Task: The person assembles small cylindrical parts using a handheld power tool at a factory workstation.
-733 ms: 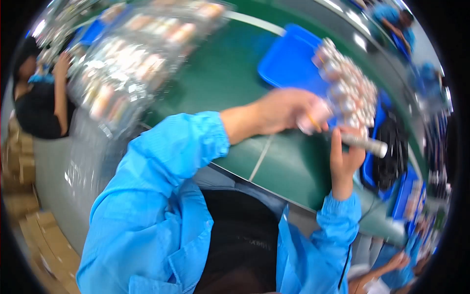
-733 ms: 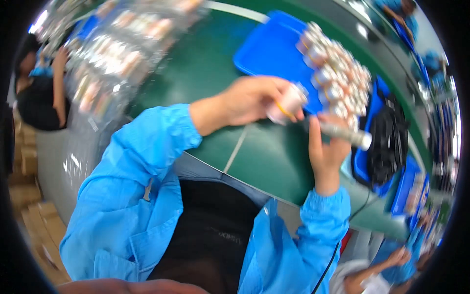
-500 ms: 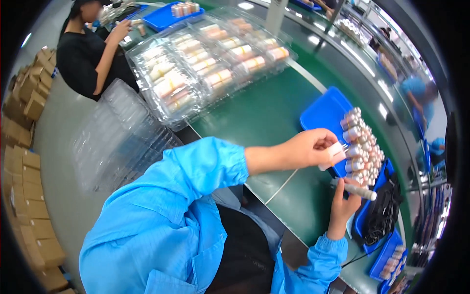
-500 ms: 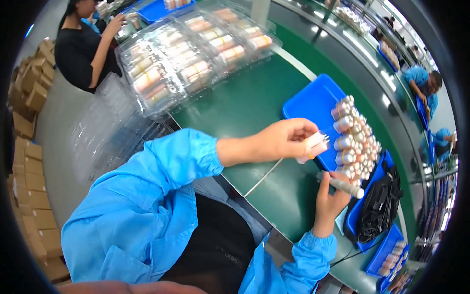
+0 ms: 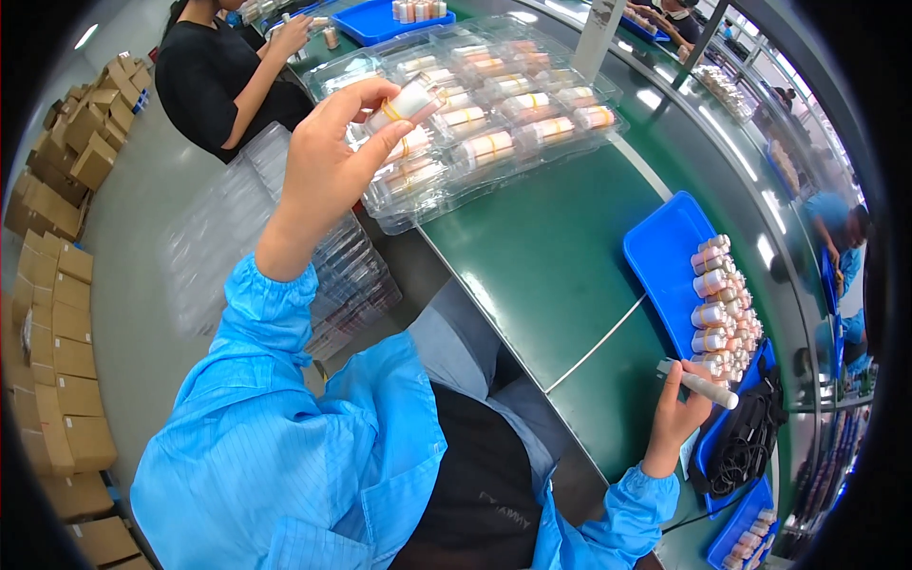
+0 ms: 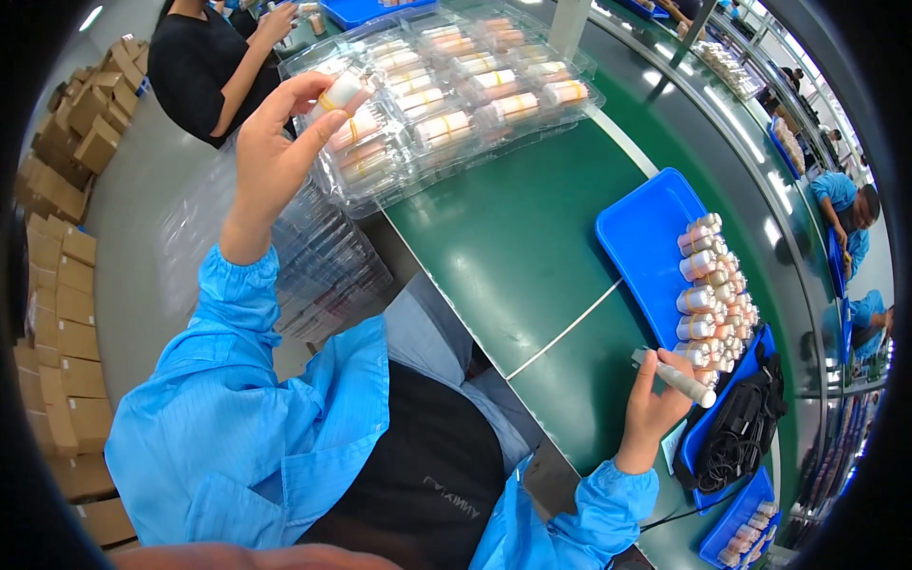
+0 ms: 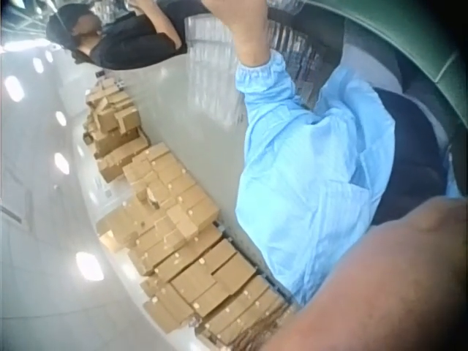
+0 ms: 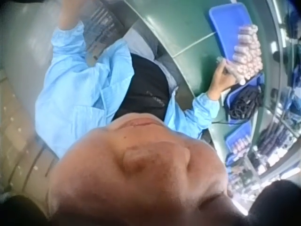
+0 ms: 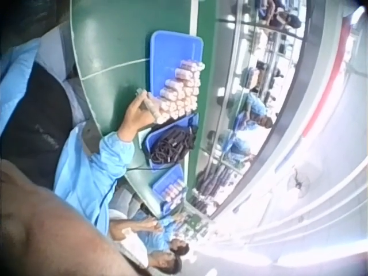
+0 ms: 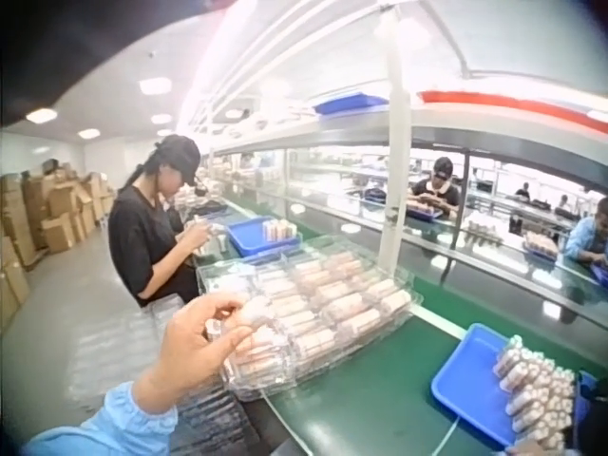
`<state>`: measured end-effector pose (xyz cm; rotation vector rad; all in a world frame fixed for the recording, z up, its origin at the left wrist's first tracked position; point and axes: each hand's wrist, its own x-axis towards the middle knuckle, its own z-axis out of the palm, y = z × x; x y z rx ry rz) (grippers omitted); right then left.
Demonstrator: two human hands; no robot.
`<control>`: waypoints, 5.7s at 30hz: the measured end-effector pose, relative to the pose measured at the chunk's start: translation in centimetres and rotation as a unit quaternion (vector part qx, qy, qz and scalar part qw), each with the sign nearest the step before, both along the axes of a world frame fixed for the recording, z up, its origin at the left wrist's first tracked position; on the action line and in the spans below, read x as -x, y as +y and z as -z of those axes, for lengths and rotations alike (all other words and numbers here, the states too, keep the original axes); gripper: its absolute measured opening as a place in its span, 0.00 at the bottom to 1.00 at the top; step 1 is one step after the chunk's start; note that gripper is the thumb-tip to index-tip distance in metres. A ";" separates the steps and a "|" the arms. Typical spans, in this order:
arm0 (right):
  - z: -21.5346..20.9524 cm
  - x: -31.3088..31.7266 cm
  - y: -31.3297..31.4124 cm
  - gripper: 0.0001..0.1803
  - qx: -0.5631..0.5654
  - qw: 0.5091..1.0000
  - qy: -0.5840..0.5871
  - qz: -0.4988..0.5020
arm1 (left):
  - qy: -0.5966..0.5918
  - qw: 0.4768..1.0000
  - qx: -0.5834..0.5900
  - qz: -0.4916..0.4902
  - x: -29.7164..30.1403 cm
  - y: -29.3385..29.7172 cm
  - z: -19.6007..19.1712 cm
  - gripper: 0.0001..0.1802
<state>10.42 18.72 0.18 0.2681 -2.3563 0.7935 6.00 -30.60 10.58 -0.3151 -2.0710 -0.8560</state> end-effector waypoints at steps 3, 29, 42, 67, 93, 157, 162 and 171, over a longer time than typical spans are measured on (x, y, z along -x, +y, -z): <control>0.2 -0.1 0.1 0.08 0.016 1.000 -0.010 0.013 | 0.034 0.996 0.066 -0.055 -0.3 -0.2 -0.7 0.17; -0.1 -0.2 0.4 0.09 -0.030 0.999 0.042 0.000 | -0.252 0.899 0.356 -0.021 13.7 -0.9 -3.8 0.15; 0.1 -0.3 0.7 0.09 -0.023 0.999 0.033 0.013 | -0.237 0.928 0.282 0.052 13.4 -2.2 -2.7 0.16; -1.9 -1.2 -1.4 0.09 -0.073 0.994 0.076 -0.038 | -0.113 0.912 0.394 -0.027 4.7 0.4 -3.9 0.13; -0.6 -0.2 -0.5 0.08 -0.071 0.995 0.066 -0.019 | -0.335 0.936 0.094 0.051 12.6 -4.9 -2.3 0.17; -0.7 1.2 -0.8 0.10 0.003 0.999 0.044 0.005 | 0.064 0.920 -0.001 0.385 9.1 30.7 7.8 0.22; -0.3 1.3 -0.2 0.07 0.046 0.997 0.036 0.059 | 0.062 0.878 0.056 0.472 7.8 32.1 8.0 0.23; 0.2 1.8 -1.1 0.08 0.110 0.993 0.031 0.031 | 0.072 0.844 0.055 0.528 7.6 32.0 8.2 0.19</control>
